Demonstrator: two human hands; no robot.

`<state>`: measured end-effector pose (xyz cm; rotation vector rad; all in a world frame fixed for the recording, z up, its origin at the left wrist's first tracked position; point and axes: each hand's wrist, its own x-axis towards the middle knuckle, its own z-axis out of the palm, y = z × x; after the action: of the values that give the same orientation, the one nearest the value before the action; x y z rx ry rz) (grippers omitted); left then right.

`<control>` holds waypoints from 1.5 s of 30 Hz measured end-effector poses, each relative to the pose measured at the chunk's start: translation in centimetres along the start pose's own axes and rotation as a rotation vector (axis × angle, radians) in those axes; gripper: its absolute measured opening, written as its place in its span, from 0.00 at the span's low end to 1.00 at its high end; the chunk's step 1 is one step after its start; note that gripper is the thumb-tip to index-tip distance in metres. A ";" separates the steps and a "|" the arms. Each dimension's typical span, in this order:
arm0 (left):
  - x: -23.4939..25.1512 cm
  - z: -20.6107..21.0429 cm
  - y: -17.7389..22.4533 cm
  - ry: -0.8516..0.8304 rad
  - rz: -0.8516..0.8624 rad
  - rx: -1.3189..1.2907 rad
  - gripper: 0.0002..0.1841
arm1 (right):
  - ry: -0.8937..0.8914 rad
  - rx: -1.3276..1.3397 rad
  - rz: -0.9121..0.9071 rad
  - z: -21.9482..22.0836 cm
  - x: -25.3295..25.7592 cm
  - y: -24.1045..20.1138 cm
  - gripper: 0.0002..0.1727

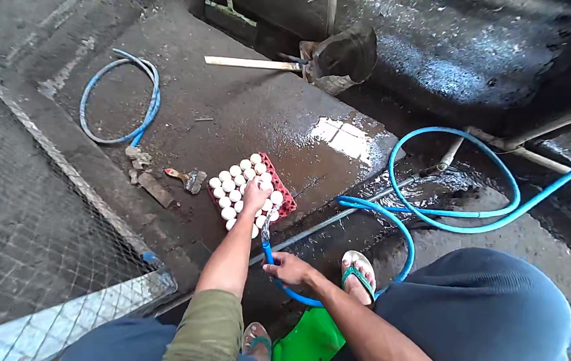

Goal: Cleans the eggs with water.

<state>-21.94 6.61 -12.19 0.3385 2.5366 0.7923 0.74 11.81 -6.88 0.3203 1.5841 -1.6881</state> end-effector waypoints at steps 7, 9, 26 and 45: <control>3.0 2.1 0.4 -0.096 -0.002 0.322 0.26 | -0.012 -0.004 0.019 -0.9 -0.2 0.0 0.21; 4.0 2.0 0.6 -0.085 -0.021 0.322 0.25 | -0.020 0.002 0.037 -1.1 -0.3 -0.1 0.21; 8.3 1.7 4.6 -0.141 -0.253 0.581 0.26 | -0.019 0.047 0.066 -2.3 -1.2 0.0 0.22; -1.1 -2.3 2.2 0.261 -0.070 -0.321 0.29 | 0.015 -0.016 0.024 -1.9 0.0 0.1 0.22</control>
<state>-21.97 6.87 -8.86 0.0412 2.5781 1.2648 0.22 13.61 -7.33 0.3428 1.5980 -1.6573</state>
